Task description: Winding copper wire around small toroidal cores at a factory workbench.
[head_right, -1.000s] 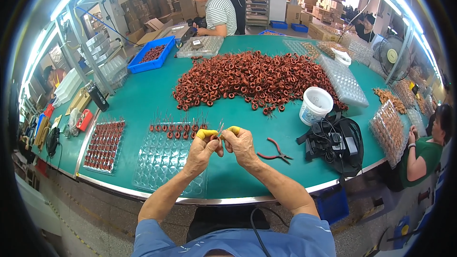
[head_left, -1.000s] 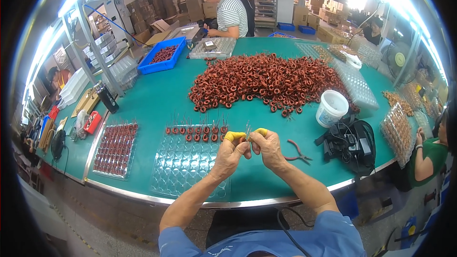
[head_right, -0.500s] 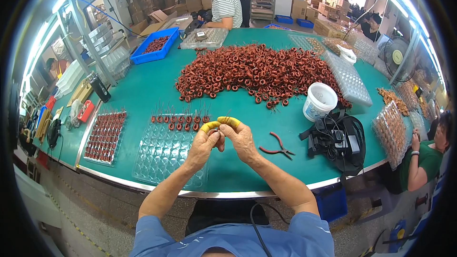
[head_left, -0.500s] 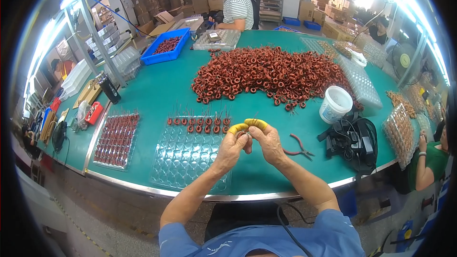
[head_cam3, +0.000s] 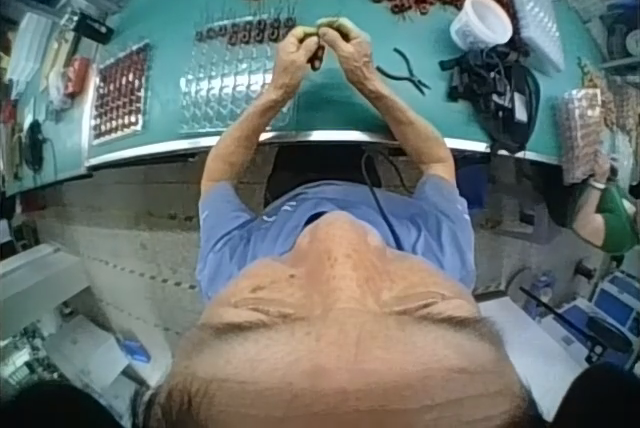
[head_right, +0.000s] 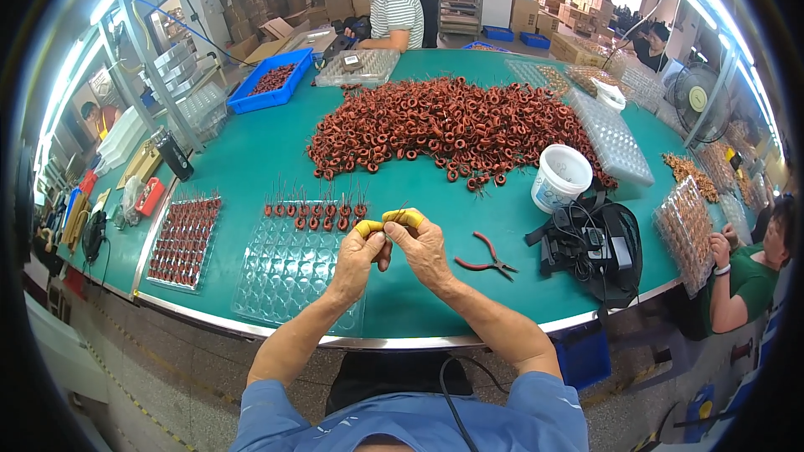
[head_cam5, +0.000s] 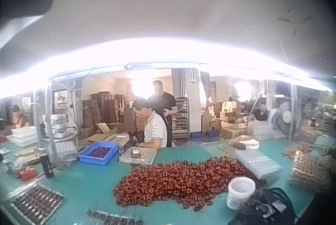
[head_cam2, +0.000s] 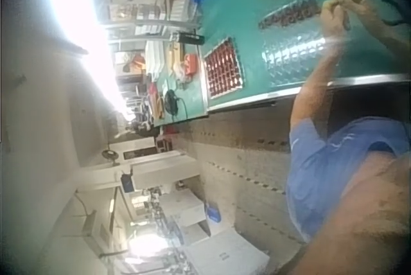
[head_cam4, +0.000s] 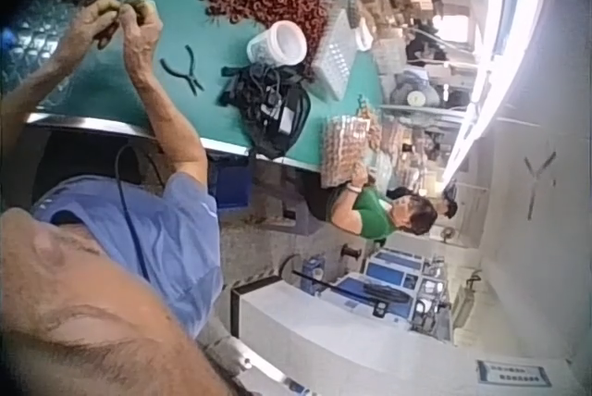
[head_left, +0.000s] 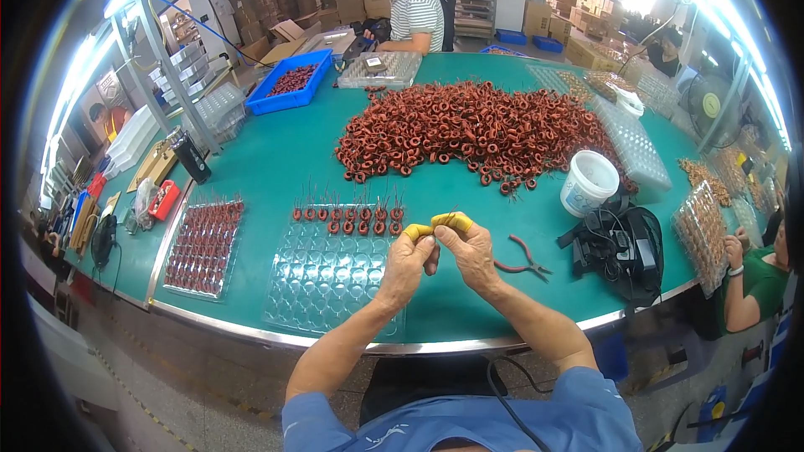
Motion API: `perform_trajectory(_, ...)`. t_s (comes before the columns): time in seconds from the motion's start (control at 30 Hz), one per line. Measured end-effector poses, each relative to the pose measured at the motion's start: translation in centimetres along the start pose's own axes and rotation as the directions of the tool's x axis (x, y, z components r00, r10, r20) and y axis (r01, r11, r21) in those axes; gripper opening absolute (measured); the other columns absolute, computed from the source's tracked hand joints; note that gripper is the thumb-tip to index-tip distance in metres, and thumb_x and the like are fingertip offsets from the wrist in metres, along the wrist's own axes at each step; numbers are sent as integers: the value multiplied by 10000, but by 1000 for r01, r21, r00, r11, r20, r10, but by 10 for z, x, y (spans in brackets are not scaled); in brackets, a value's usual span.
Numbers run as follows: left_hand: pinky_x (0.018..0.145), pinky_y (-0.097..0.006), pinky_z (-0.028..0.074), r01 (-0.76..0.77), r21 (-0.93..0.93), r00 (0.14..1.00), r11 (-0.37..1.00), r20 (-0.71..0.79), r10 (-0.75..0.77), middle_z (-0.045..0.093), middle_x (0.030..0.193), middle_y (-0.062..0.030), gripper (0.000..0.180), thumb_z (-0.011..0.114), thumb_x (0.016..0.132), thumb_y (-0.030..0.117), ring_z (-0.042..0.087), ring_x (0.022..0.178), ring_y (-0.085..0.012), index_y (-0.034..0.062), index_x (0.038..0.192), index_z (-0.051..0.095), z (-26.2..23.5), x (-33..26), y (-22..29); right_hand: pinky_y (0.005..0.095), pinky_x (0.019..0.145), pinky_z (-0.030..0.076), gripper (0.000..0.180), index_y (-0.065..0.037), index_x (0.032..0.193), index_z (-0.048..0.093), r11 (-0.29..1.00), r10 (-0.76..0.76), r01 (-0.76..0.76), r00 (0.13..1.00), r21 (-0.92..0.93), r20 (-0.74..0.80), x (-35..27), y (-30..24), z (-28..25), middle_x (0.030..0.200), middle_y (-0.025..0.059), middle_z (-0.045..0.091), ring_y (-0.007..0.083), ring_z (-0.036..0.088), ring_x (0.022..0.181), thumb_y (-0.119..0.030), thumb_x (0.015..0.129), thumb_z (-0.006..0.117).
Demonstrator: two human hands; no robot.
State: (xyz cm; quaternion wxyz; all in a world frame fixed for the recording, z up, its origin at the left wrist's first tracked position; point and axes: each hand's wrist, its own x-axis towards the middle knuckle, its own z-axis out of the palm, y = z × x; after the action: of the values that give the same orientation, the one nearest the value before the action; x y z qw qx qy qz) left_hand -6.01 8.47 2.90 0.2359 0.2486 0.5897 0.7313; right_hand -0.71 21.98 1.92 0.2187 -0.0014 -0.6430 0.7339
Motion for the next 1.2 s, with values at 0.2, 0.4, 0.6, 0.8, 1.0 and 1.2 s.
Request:
perform_trajectory(0.2, 549, -243, 417, 43, -99, 999, 994, 22, -41, 526, 744, -21, 196, 474, 992, 163, 505, 600, -100, 15, 1114, 511, -11, -2, 1, 246, 716, 497, 334, 14, 1076, 633, 997, -69, 70, 995, 9, -74, 4, 12, 2, 904, 52, 651, 117, 603, 842, -290, 996, 520)
perform_trajectory(0.4, 532, -225, 419, -36, -93, 995, 995, -93, 27, 538, 765, -36, 217, 494, 990, 145, 510, 593, -103, 62, 1184, 445, -35, -13, 3, 241, 660, 492, 358, 22, 1081, 630, 996, 54, -57, 997, -61, -59, 2, 39, 2, 903, 59, 650, 115, 609, 797, -299, 1007, 488)
perform_trajectory(0.6, 542, -237, 474, -86, -44, 988, 995, -129, 79, 610, 799, -71, 118, 514, 980, 137, 575, 604, -119, 66, 1075, 510, -69, -23, 10, 233, 622, 487, 340, 22, 1065, 634, 977, 83, -80, 997, -200, 2, -5, 60, 4, 876, 56, 649, 108, 611, 739, -281, 1001, 493)
perform_trajectory(0.8, 630, -231, 490, -142, 14, 966, 990, -216, 141, 630, 872, -46, 101, 525, 979, 128, 593, 689, -93, 60, 1049, 553, -103, -32, 20, 228, 594, 480, 319, 6, 1051, 646, 960, 156, -144, 987, -241, 30, -4, 66, 4, 839, 36, 643, 87, 603, 693, -275, 994, 507)
perform_trajectory(1.0, 639, -247, 496, -152, -14, 953, 988, -267, 143, 631, 876, -62, 120, 514, 973, 101, 596, 695, -110, 28, 1060, 553, -116, -37, 22, 222, 573, 462, 285, 5, 1018, 660, 949, 200, -182, 979, -258, 45, -2, 67, 5, 810, 27, 637, 77, 584, 654, -232, 988, 505)
perform_trajectory(1.2, 629, -253, 496, -149, -35, 958, 988, -255, 135, 632, 869, -68, 106, 515, 973, 114, 603, 691, -122, 44, 1040, 558, -113, -38, 20, 223, 552, 450, 293, 5, 1008, 663, 950, 181, -168, 983, -262, 23, -3, 64, 7, 791, 25, 637, 75, 576, 623, -240, 989, 505)
